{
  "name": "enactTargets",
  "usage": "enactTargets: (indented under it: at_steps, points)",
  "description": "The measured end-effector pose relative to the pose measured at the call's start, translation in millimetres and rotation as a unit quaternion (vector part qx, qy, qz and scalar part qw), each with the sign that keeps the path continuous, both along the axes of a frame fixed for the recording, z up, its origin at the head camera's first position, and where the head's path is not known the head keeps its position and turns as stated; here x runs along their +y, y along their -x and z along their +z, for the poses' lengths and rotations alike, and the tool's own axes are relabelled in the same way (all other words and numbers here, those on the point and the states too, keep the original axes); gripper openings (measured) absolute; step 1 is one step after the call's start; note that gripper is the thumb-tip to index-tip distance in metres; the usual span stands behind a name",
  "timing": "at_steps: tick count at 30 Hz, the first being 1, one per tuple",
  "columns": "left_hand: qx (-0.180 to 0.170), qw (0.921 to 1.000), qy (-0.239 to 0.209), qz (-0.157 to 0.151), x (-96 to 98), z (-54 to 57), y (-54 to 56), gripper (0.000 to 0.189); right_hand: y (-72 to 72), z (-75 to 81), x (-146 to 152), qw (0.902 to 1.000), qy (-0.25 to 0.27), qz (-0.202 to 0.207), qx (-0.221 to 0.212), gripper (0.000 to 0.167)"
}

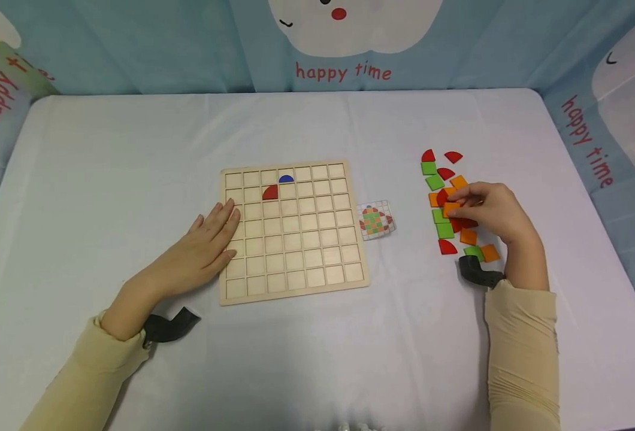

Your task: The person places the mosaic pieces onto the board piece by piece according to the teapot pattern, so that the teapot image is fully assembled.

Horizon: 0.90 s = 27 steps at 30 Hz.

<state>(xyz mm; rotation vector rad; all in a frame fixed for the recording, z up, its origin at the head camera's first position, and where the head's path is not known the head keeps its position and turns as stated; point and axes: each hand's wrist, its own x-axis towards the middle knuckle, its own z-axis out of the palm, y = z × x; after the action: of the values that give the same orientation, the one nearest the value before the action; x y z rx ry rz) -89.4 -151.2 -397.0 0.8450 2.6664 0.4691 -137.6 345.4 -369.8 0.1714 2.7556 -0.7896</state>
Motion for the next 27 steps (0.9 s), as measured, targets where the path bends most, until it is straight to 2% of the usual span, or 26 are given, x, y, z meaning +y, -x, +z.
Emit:
enactTargets:
  at_steps: [7,16,24,27]
  points:
    - [0.004,1.0,-0.005,0.0,0.1,-0.1,-0.5,0.065,-3.5,6.2,-0.6,0.9988,0.025,0.026,0.033,0.034]
    - [-0.002,1.0,-0.006,0.001,1.1,5.6,-1.2,0.064,-4.2,12.4,-8.1,0.9947,0.063,0.031,0.075,0.029]
    - [-0.003,1.0,-0.003,-0.002,0.2,4.9,-1.0,0.064,5.2,27.5,-34.8,0.9786,0.149,0.045,0.134,0.013]
    - [-0.002,1.0,-0.003,-0.002,0.1,4.2,-0.7,0.064,11.0,34.0,-51.3,0.9748,0.164,0.041,0.146,0.011]
